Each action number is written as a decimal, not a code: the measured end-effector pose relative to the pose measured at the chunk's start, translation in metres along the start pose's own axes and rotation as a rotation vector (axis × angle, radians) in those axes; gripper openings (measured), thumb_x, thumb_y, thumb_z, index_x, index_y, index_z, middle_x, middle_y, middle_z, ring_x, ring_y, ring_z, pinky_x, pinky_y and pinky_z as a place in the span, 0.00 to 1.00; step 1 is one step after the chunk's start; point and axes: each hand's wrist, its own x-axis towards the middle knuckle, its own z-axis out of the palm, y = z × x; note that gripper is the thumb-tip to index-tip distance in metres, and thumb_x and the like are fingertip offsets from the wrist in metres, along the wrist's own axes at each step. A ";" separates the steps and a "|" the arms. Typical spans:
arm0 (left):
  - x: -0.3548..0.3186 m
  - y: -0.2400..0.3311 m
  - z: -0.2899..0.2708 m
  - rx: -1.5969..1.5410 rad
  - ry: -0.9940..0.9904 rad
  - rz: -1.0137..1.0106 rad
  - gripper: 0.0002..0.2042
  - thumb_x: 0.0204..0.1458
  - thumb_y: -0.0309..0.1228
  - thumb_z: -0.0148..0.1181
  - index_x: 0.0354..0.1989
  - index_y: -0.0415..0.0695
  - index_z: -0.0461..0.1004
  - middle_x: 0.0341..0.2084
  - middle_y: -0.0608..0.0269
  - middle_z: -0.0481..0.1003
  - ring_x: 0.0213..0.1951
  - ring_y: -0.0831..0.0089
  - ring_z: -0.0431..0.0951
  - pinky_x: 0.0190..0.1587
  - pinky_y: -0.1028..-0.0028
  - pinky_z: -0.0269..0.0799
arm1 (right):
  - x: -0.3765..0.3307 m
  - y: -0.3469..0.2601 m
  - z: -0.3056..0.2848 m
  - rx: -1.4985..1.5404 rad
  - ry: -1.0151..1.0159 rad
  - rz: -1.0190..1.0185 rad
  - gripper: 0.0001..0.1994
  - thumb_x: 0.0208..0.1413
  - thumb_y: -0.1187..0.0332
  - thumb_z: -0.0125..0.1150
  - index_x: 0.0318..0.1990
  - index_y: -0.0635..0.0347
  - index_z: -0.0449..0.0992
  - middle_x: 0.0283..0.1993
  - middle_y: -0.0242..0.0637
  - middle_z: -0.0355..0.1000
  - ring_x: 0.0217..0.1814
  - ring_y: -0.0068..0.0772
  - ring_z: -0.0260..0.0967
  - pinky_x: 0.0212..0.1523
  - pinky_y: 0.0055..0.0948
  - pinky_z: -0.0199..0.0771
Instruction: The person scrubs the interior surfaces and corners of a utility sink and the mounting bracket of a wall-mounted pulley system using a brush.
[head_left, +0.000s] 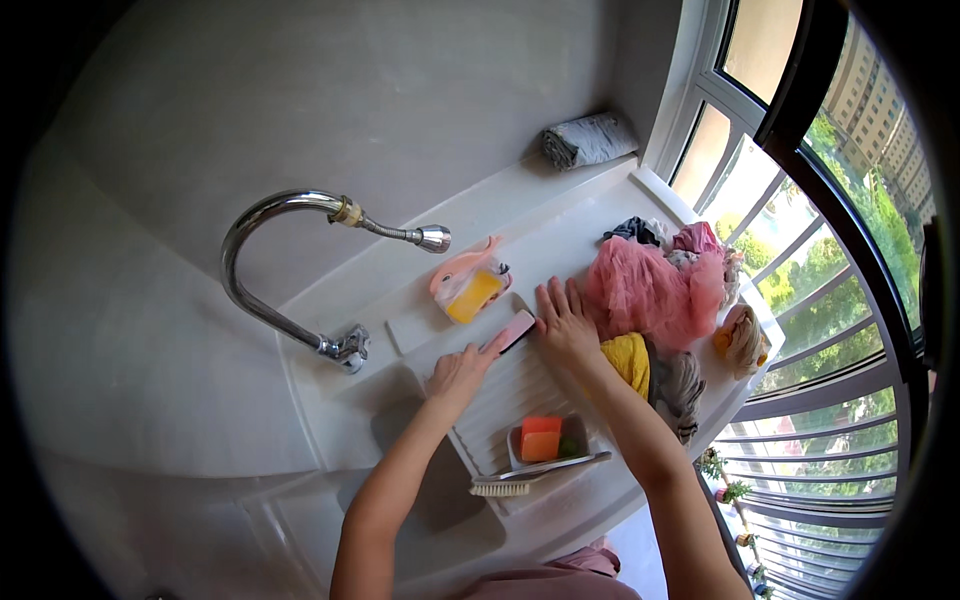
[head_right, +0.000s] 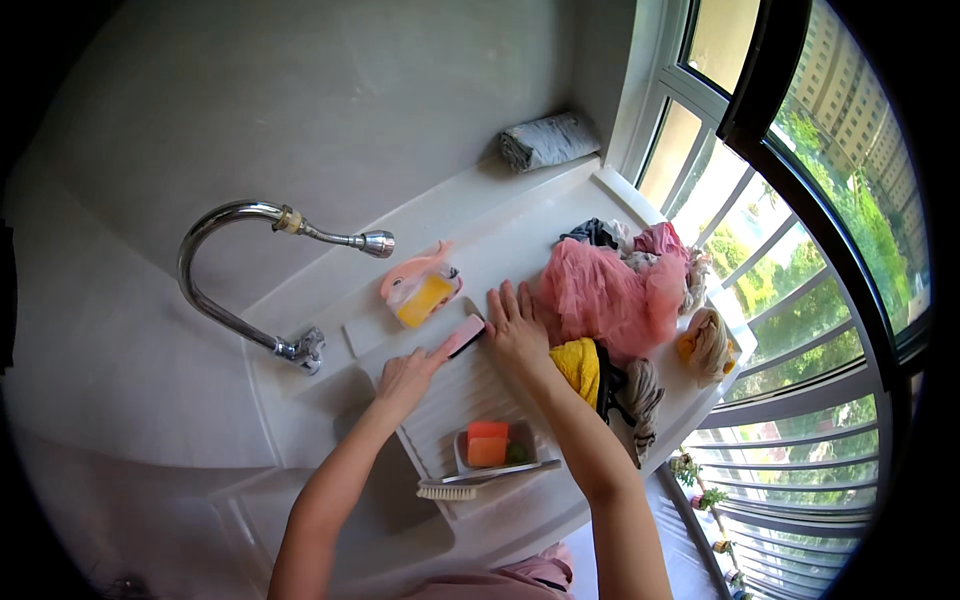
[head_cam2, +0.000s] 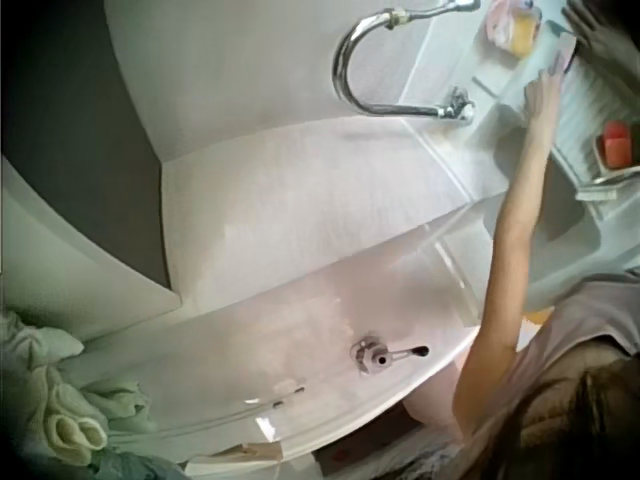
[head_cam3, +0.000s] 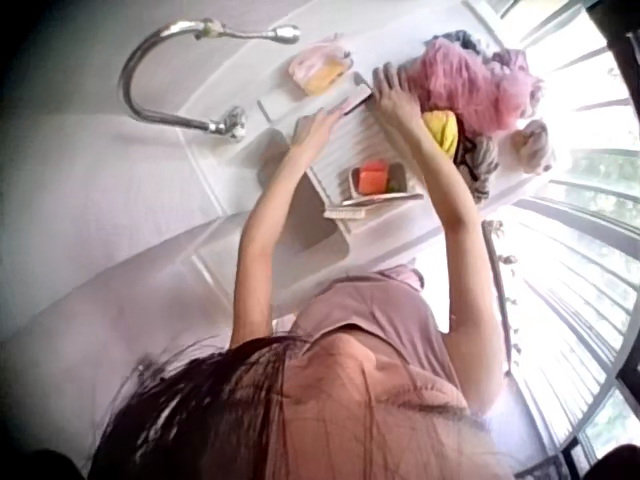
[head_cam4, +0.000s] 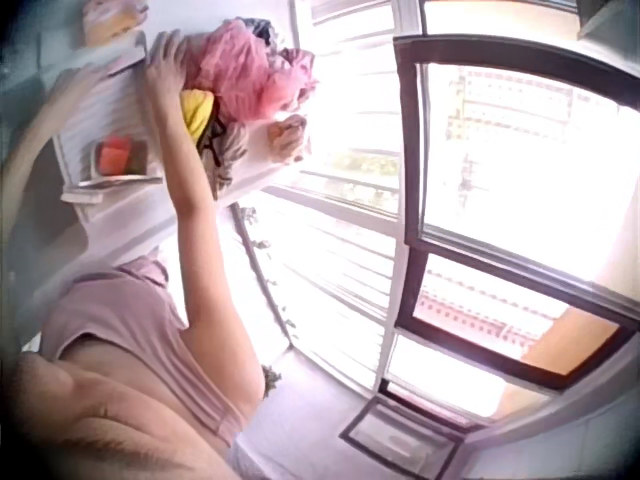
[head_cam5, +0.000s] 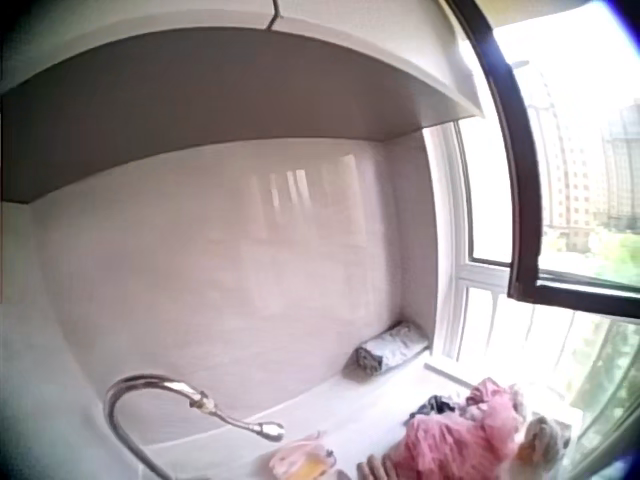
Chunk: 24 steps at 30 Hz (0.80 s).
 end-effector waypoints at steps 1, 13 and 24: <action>-0.001 0.000 -0.002 0.003 -0.013 0.005 0.29 0.53 0.29 0.49 0.65 0.63 0.53 0.25 0.54 0.73 0.26 0.54 0.78 0.27 0.61 0.74 | -0.001 0.001 0.003 0.009 -0.005 0.009 0.28 0.60 0.53 0.42 0.65 0.57 0.54 0.69 0.45 0.48 0.72 0.55 0.39 0.68 0.47 0.44; 0.008 -0.006 -0.022 0.048 -0.148 0.043 0.29 0.53 0.30 0.50 0.65 0.63 0.55 0.23 0.55 0.75 0.23 0.58 0.78 0.25 0.62 0.74 | 0.001 -0.008 -0.018 0.061 -0.082 -0.020 0.36 0.49 0.58 0.50 0.66 0.62 0.52 0.71 0.46 0.43 0.74 0.53 0.34 0.71 0.46 0.36; 0.020 0.005 -0.027 0.154 -0.153 0.060 0.27 0.55 0.31 0.49 0.65 0.59 0.56 0.20 0.56 0.74 0.22 0.59 0.78 0.23 0.63 0.73 | 0.001 -0.005 -0.014 0.073 -0.100 -0.037 0.37 0.49 0.56 0.50 0.66 0.62 0.51 0.72 0.45 0.41 0.75 0.52 0.30 0.71 0.46 0.35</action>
